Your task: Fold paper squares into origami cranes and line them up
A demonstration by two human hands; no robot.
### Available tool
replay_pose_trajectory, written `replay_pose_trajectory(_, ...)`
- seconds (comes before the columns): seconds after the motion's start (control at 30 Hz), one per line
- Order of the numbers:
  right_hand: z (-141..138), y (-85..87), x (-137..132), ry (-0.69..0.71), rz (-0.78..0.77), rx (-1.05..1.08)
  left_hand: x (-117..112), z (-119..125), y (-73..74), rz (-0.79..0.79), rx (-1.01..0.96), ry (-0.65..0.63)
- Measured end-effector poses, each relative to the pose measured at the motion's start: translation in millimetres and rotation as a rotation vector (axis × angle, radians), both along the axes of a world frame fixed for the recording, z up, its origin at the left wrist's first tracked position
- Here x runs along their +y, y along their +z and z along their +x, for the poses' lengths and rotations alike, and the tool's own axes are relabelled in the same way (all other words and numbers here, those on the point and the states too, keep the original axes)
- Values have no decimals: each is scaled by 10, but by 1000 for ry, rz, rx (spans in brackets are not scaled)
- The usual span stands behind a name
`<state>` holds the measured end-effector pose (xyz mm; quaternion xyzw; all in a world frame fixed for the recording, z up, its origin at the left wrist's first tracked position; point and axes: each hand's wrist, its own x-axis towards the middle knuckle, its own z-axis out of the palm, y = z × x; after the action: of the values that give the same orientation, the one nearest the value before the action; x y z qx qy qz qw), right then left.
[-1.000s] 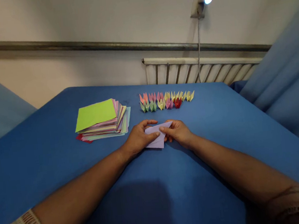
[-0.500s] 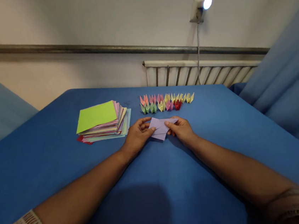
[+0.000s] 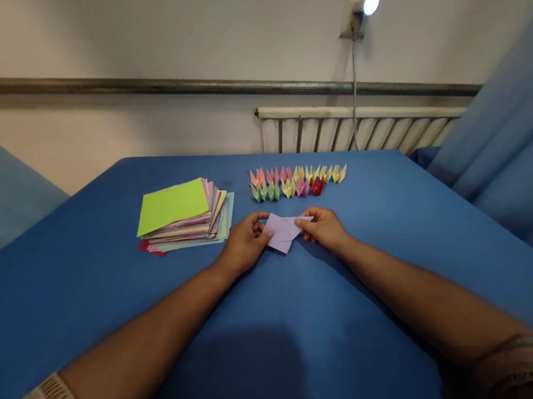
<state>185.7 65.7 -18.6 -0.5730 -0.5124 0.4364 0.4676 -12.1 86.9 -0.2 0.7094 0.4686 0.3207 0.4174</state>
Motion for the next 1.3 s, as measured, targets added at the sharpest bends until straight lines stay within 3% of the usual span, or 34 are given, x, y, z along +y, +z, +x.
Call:
replay_pose_trajectory(0.13, -29, 57, -107, -99, 265, -555, -6, -27, 18, 201, 344, -24)
replay_pose_trajectory(0.2, -117, 112, -253, 27, 401, -795, -20, -30, 36, 246, 410, -36)
replay_pose_trajectory(0.33, -315, 145, -543, 358, 373, -1013, -37, -50, 44, 291, 498, -51)
replay_pose_trajectory(0.47, -370, 110, -618, 435, 297, -1058, -99, -52, 37, 521, 629, -64)
replay_pose_trajectory(0.53, -363, 101, -604, 436, 298, -1056, -170, -42, 32, 612, 653, -170)
replay_pose_trajectory(0.63, -358, 90, -588, 432, 305, -1050, -287, -56, 15, 565, 690, -428)
replay_pose_trajectory(0.7, -355, 80, -596, 426, 296, -1059, -340, -94, 2, 526, 732, -475)
replay_pose_trajectory(1.03, 34, 18, -702, 239, 140, -1157, -373, -164, 85, 499, 849, -496)
replay_pose_trajectory(1.2, 65, 192, -577, 116, 82, -1198, -290, -155, 139, 538, 838, -496)
replay_pose_trajectory(1.3, -42, 313, -444, 124, 210, -1133, -217, -169, 119, 591, 819, -498)
